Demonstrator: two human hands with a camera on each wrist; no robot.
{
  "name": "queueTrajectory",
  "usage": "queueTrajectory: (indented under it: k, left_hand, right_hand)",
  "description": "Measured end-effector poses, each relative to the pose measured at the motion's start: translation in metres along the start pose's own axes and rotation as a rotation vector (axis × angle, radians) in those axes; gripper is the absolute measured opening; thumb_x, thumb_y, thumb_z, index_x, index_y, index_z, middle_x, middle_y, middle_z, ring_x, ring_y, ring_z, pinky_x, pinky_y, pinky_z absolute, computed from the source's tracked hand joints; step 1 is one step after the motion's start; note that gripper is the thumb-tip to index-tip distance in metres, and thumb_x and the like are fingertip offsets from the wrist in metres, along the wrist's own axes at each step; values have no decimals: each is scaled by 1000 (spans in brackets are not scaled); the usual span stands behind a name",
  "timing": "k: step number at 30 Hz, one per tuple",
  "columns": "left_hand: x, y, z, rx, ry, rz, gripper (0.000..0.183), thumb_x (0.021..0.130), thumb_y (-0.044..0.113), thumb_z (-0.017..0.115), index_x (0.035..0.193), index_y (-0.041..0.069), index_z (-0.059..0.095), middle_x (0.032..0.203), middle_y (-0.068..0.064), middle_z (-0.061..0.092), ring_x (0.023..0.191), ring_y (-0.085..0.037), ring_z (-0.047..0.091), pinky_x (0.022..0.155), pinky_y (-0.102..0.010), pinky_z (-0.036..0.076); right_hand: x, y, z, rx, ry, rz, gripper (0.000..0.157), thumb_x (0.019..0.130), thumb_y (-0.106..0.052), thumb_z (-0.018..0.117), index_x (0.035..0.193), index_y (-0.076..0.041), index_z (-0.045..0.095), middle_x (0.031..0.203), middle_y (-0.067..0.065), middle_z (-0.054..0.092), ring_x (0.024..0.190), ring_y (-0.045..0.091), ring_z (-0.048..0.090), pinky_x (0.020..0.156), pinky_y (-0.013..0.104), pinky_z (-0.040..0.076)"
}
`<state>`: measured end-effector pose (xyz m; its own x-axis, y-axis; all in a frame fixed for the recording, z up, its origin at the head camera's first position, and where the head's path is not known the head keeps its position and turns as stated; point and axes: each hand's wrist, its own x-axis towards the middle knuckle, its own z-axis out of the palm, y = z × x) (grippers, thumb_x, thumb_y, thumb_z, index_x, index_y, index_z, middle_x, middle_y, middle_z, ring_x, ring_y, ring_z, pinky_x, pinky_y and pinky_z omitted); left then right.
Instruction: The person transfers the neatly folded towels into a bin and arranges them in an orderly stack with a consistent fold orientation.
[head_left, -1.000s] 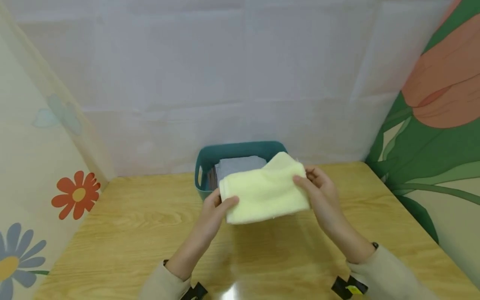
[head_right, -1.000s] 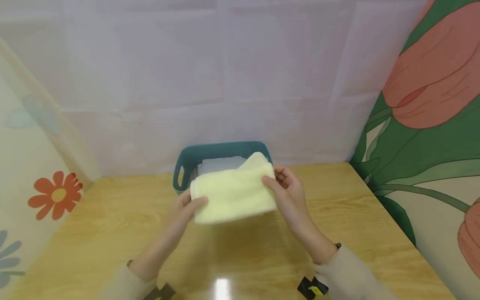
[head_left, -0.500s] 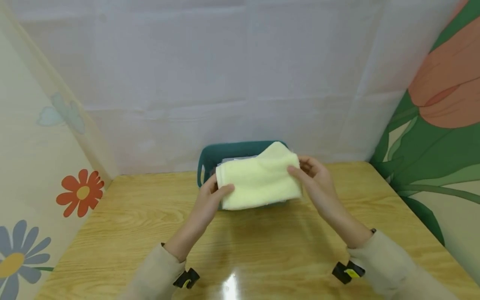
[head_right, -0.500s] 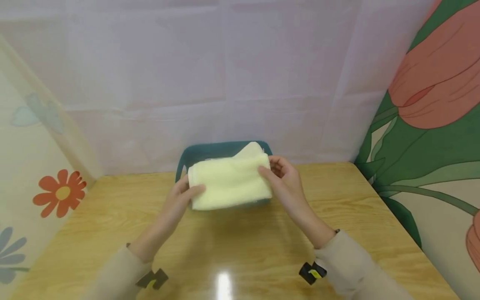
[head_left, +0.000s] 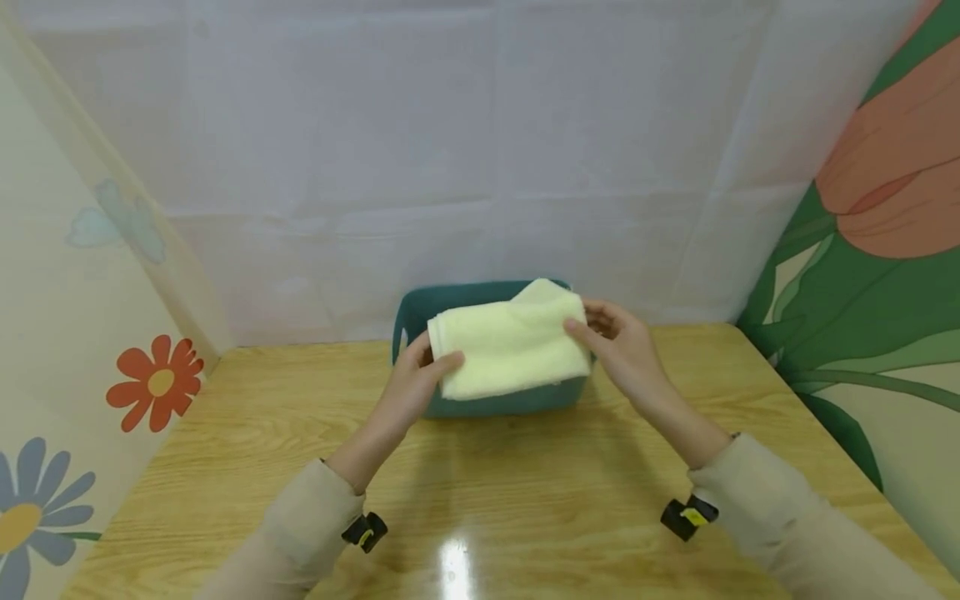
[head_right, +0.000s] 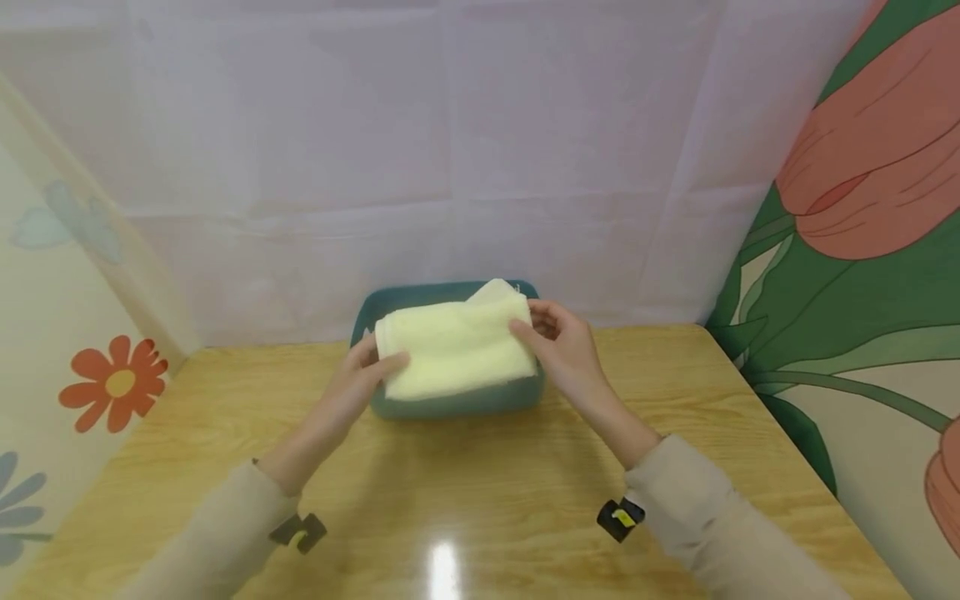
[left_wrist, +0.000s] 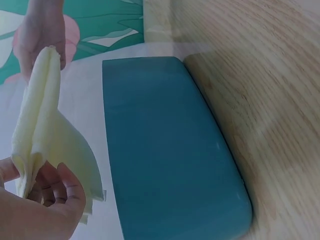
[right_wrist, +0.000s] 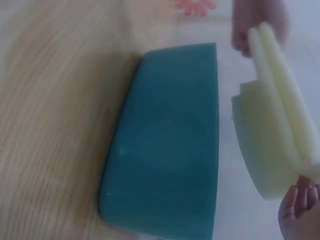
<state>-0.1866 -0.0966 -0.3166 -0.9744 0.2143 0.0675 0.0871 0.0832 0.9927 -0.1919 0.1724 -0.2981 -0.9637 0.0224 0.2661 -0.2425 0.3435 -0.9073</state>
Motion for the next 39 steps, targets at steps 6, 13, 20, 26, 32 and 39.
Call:
queueTrajectory:
  k: [6,13,20,26,32,39]
  left_hand:
    - [7,1,-2,57,21,4,46,100,17,60,144,8,48,121,-17,60,103,-28,61,82,-36,56]
    - [19,2,-5,137,54,7,44,100,17,61,142,7,49,117,-18,61,97,-27,62,78,-35,56]
    - [35,3,-10,183,39,-12,47,101,18,59,145,7,47,121,-19,61,97,-28,62,76,-34,55]
    - [45,2,-14,185,20,-17,49,102,17,57,148,7,42,130,-20,57,109,-32,60,90,-42,52]
    - [56,0,-14,210,2,-37,51,104,14,52,152,7,36,135,-19,53,115,-33,55,97,-46,48]
    - [64,-5,-18,255,-41,-83,56,105,17,50,156,10,27,144,-19,46,122,-34,52,103,-49,43]
  right_hand:
    - [7,0,2,2,-25,14,43,98,-21,65,132,5,58,110,19,63,92,13,57,73,17,51]
    - [18,-2,5,-7,-54,99,49,99,-22,63,139,4,52,126,23,61,107,26,60,77,16,52]
    - [33,3,9,-58,-72,125,51,100,-24,60,143,2,48,130,22,59,112,31,59,76,17,52]
    - [44,10,15,-45,-63,83,47,101,-19,58,142,3,50,127,22,61,107,31,60,73,18,52]
    - [52,17,22,-43,-45,63,44,101,-14,55,141,5,50,125,25,60,106,31,59,77,21,51]
    - [58,26,30,-72,-60,65,44,102,-12,51,142,8,46,130,26,57,115,35,55,94,41,49]
